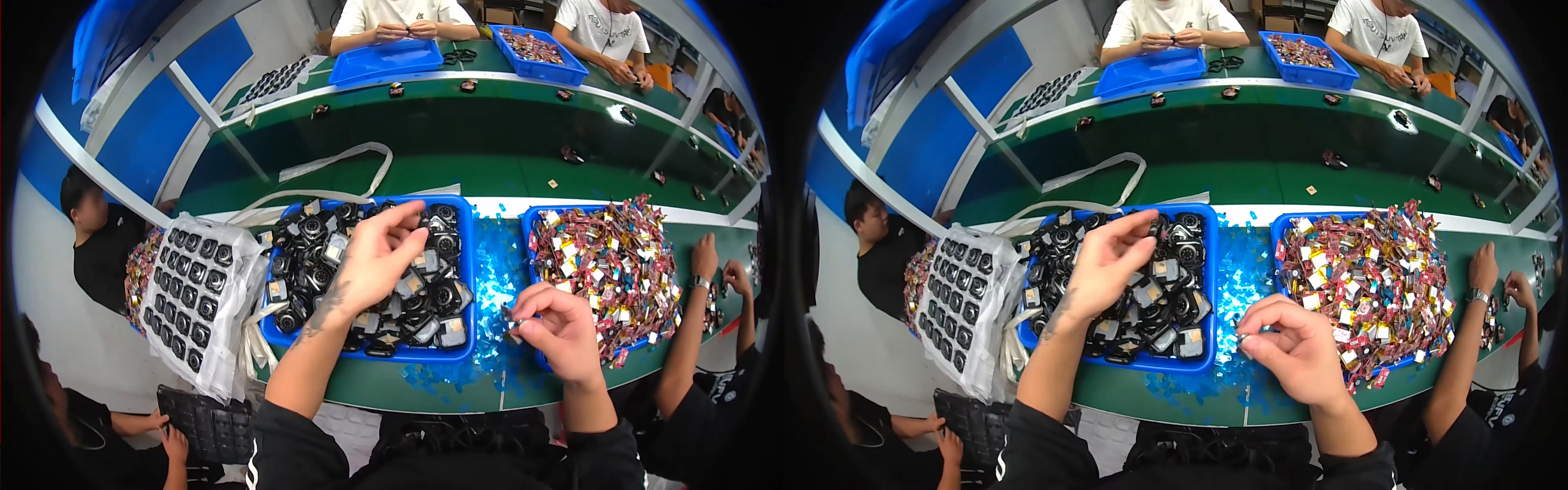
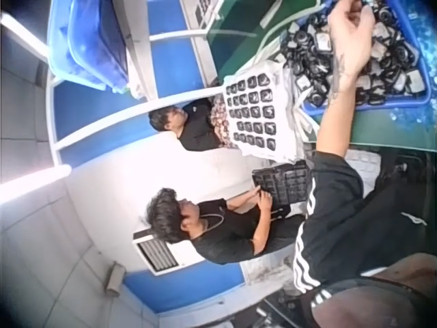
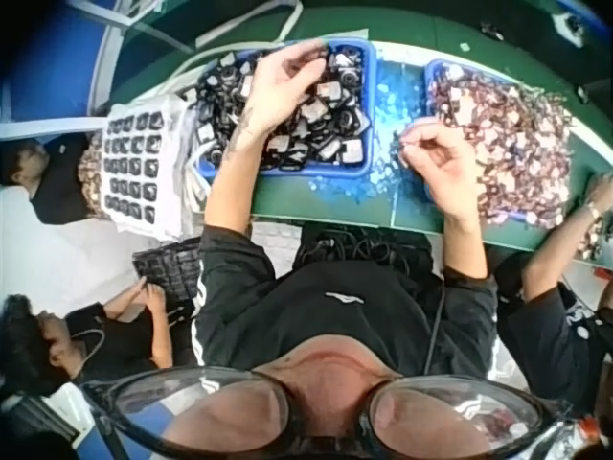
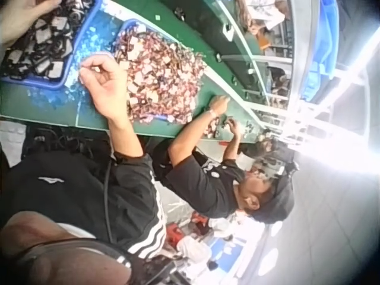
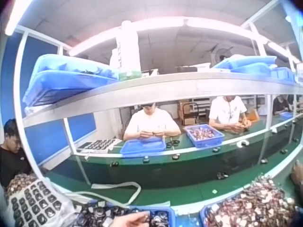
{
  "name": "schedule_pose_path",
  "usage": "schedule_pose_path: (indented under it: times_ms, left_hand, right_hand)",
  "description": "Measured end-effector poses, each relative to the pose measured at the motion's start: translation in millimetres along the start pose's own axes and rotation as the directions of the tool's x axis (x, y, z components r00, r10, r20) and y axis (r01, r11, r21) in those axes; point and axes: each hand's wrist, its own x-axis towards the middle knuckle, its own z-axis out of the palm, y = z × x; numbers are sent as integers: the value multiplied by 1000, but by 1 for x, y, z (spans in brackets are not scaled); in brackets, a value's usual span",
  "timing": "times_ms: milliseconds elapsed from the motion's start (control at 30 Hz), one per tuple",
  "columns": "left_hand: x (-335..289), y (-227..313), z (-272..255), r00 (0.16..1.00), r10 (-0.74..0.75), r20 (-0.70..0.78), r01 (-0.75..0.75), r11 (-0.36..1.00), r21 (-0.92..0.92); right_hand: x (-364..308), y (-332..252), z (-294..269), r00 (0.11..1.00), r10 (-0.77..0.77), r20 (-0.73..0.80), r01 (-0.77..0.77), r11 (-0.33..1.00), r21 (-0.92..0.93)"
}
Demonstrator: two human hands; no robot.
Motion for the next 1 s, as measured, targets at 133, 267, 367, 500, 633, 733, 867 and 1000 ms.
schedule_pose_path:
  times_ms: [133, 267, 367, 500, 633, 733, 867, 1000]
  left_hand:
    - [-19, 17, 16, 934, -70, 349, 337, 490, -804]
    - [-39, 28, 41, 902, -166, 399, 430, 429, -794]
    - [-46, 30, 49, 910, -132, 393, 409, 434, -803]
    - [-42, 14, 58, 980, -155, 122, 198, 769, -608]
    - [-57, -15, 34, 934, 310, -180, -336, 931, -140]
    - [-60, 31, 40, 968, -68, -242, 9, 972, -236]
    - [-41, -6, 34, 971, -206, -125, 124, 871, -475]
    - [-48, 1, 52, 958, -278, -74, 162, 733, -661]
  right_hand:
    - [0, -10, 8, 1000, 2, 18, 0, 994, -111]
    - [1, -18, 15, 998, -40, 43, 51, 949, -312]
    - [-2, -15, 10, 998, -44, -36, 29, 938, -345]
    - [1, -11, 13, 968, -236, 86, 243, 792, -561]
    - [3, 1, 26, 940, -258, 222, 324, 879, -350]
    - [6, 3, 30, 958, -226, 175, 268, 923, -275]
    - [11, 7, 25, 959, -250, 133, 282, 894, -349]
    - [14, 19, 26, 954, -254, 159, 292, 910, -293]
